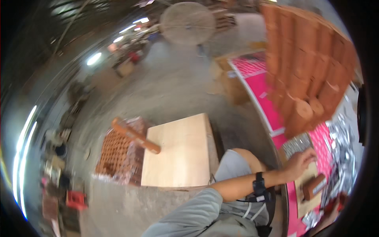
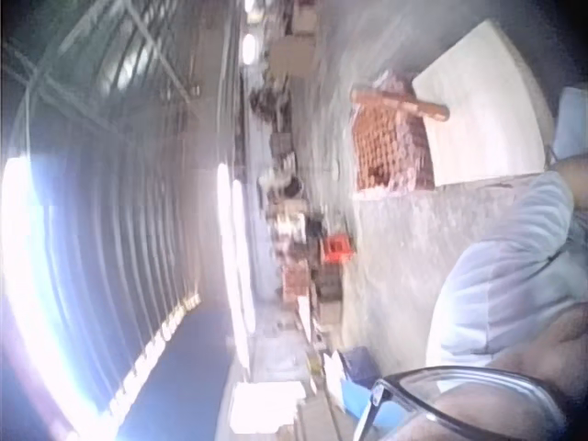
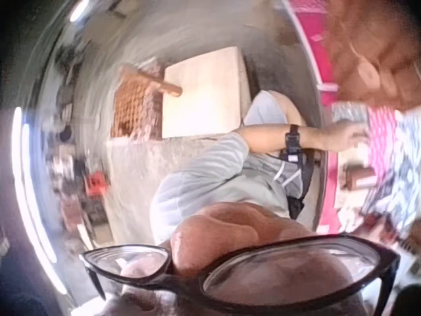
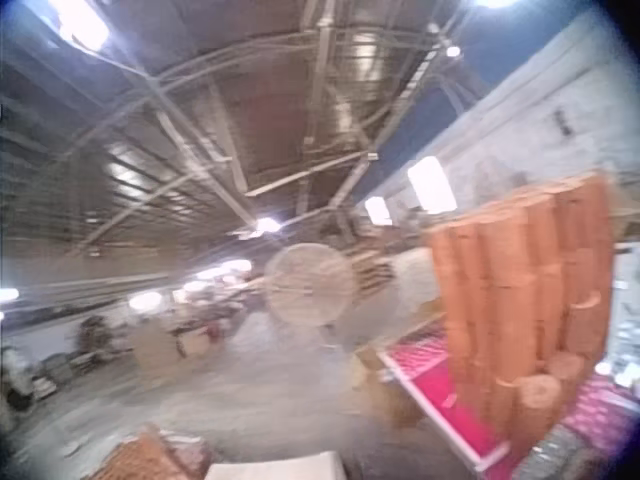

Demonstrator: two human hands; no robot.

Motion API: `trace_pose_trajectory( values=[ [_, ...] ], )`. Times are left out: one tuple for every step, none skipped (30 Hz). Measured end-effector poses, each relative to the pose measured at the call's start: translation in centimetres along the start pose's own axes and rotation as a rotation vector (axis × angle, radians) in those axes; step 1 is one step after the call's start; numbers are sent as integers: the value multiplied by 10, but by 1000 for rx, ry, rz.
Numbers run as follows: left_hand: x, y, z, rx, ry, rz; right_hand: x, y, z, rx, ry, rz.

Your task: Assembling small wooden furniture components by attaching metal plates with screws and finishing the surface.

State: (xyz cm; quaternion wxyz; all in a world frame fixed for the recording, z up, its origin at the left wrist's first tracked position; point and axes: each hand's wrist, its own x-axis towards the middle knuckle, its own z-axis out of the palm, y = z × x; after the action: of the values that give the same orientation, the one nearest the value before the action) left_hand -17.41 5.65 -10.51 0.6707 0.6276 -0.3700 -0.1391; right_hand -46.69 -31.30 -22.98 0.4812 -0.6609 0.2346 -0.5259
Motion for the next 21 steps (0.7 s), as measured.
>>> trace_pose_trajectory(
  values=[
    [-5,8,-4,-45,9,-86,-16,-98,78,34,95,239],
    [-11,4,1,-179,26,4,-29,-90,68,-25,29,136],
    [-12,7,7,-195,21,27,-40,-168,116,31,7,234],
    [-19,15,8,-243,-53,-177,-43,-192,117,170,-118,387],
    [-27,7,17,-318,-67,-280,-50,-214,145,173,-42,275],
    [-29,1,12,-300,-104,-192,-47,-253,169,212,-160,387],
    [-29,15,14,-410,-93,-283,-39,-266,179,235,-199,439],
    [-27,15,16,-372,-113,-300,-36,-278,193,395,-230,311],
    [-27,15,20,-327,-120,-305,-26,-278,196,493,-283,236],
    [-30,13,23,-307,-143,-283,-22,-280,200,536,-256,226],
    [-30,14,30,-296,-176,-250,-18,-288,202,570,-223,200],
    [-32,14,36,-221,-202,-216,-15,-292,206,577,-198,190],
    [-35,12,41,-224,-227,-222,-12,-294,209,600,-194,181],
    [-37,9,44,-183,-236,-226,-11,-294,210,539,-237,171],
    [-40,8,47,-146,-237,-228,-10,-295,209,475,-288,163],
    [-41,8,50,-149,-242,-230,-12,-298,209,461,-300,170],
    [-41,8,53,-183,-229,-223,-12,-298,208,458,-298,170],
    [-42,8,53,-212,-206,-216,-14,-295,210,444,-319,165],
    [-44,7,52,-208,-196,-217,-15,-292,213,429,-340,160],
    [-45,6,51,-199,-204,-217,-17,-290,215,431,-334,176],
    [-46,4,50,-190,-213,-216,-19,-288,217,435,-342,178]
  ],
)
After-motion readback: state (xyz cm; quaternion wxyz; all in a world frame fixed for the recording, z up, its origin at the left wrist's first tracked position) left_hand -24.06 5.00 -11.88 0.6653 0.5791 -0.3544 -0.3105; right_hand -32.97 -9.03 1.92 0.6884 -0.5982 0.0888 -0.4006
